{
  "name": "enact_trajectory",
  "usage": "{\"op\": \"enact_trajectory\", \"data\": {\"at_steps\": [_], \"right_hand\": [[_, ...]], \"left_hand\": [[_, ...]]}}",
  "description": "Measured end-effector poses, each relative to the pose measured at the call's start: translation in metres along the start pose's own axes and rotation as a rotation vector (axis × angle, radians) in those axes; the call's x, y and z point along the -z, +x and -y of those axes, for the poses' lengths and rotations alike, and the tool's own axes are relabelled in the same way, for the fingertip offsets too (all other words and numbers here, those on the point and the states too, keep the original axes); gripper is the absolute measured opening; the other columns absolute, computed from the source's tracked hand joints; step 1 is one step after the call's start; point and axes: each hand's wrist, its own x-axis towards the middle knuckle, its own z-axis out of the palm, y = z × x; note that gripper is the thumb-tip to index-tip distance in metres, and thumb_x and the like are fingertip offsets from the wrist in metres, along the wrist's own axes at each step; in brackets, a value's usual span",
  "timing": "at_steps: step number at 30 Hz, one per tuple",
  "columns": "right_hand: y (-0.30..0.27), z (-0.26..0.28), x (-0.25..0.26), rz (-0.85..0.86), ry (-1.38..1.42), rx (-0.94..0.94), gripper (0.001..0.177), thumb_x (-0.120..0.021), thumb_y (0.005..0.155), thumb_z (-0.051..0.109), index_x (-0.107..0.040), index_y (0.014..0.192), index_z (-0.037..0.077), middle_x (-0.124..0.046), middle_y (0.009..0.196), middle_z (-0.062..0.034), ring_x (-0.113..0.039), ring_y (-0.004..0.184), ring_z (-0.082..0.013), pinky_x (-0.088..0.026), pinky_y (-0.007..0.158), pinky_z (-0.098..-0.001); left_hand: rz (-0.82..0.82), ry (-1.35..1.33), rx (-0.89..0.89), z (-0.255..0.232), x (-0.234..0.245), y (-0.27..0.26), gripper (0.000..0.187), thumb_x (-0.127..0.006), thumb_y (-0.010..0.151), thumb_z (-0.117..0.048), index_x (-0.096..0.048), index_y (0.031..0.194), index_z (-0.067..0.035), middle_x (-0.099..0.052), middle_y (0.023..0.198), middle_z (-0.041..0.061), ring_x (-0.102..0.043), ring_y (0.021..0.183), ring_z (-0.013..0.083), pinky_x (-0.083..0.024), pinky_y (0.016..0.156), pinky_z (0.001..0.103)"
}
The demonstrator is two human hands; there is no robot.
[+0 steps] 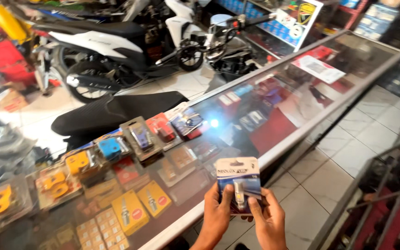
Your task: The person picks up packaged motorcycle grips, a light bulb package, and cardboard boxes from a wall rack and places them on a glass display counter.
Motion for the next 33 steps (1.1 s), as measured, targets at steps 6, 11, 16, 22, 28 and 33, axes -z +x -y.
{"op": "enact_trajectory", "data": {"at_steps": [6, 11, 16, 22, 28, 33], "right_hand": [[0.034, -0.031, -0.012, 0.115, -0.017, -0.127, 0.025, -0.063, 0.097, 0.012, -0.071, 0.115, -0.004, -0.071, 0.078, -0.0086, -0.061, 0.06, -0.0141, -0.045, 0.054, -0.0283], [0.088, -0.045, -0.021, 0.283, -0.02, -0.198, 0.029, -0.065, 0.094, 0.014, -0.07, 0.115, -0.006, -0.074, 0.08, -0.0075, -0.064, 0.063, -0.0124, -0.051, 0.055, -0.0269], [0.132, -0.042, -0.032, 0.323, 0.04, -0.294, 0.034, -0.067, 0.091, 0.012, -0.068, 0.12, -0.005, -0.074, 0.082, -0.0117, -0.065, 0.058, -0.0186, -0.047, 0.05, -0.0307], [0.207, -0.007, -0.058, 0.479, -0.073, -0.277, 0.034, -0.067, 0.092, 0.009, -0.067, 0.123, -0.004, -0.074, 0.089, -0.0146, -0.069, 0.063, -0.0177, -0.058, 0.056, -0.0339], [0.286, 0.008, -0.113, 0.722, -0.035, -0.149, 0.034, -0.064, 0.093, 0.004, -0.064, 0.125, -0.007, -0.071, 0.095, -0.0134, -0.07, 0.061, -0.0217, -0.057, 0.053, -0.0354], [0.319, -0.006, -0.143, 0.831, -0.087, -0.226, 0.038, -0.064, 0.094, 0.005, -0.061, 0.131, -0.004, -0.07, 0.085, -0.0133, -0.07, 0.061, -0.0211, -0.058, 0.055, -0.0339]], "left_hand": [[-0.153, 0.119, -0.01, -0.013, 0.021, 0.019, 0.036, -0.054, 0.103, -0.032, -0.066, 0.114, 0.0, -0.074, 0.092, 0.005, -0.064, 0.08, 0.0092, -0.056, 0.074, 0.029], [-0.328, 0.341, -0.048, -0.024, 0.025, 0.048, 0.035, -0.051, 0.104, -0.03, -0.059, 0.122, -0.001, -0.074, 0.106, 0.013, -0.065, 0.094, 0.0176, -0.055, 0.087, 0.034], [-0.428, 0.473, 0.03, -0.025, 0.02, 0.075, 0.041, -0.055, 0.103, -0.027, -0.043, 0.13, 0.002, -0.071, 0.117, 0.019, -0.07, 0.108, 0.0259, -0.053, 0.095, 0.037], [-0.464, 0.742, -0.07, -0.057, 0.01, 0.104, 0.067, -0.065, 0.094, -0.023, -0.032, 0.147, -0.001, -0.06, 0.129, 0.021, -0.062, 0.122, 0.035, -0.047, 0.103, 0.043], [-0.536, 1.125, -0.12, -0.084, 0.028, 0.16, 0.069, -0.066, 0.092, -0.037, -0.043, 0.144, 0.001, -0.053, 0.135, 0.024, -0.052, 0.128, 0.0411, -0.043, 0.104, 0.047], [-0.591, 1.213, 0.015, -0.07, 0.048, 0.187, 0.065, -0.06, 0.096, -0.047, -0.053, 0.137, 0.003, -0.057, 0.134, 0.024, -0.053, 0.13, 0.0398, -0.043, 0.108, 0.046]]}}
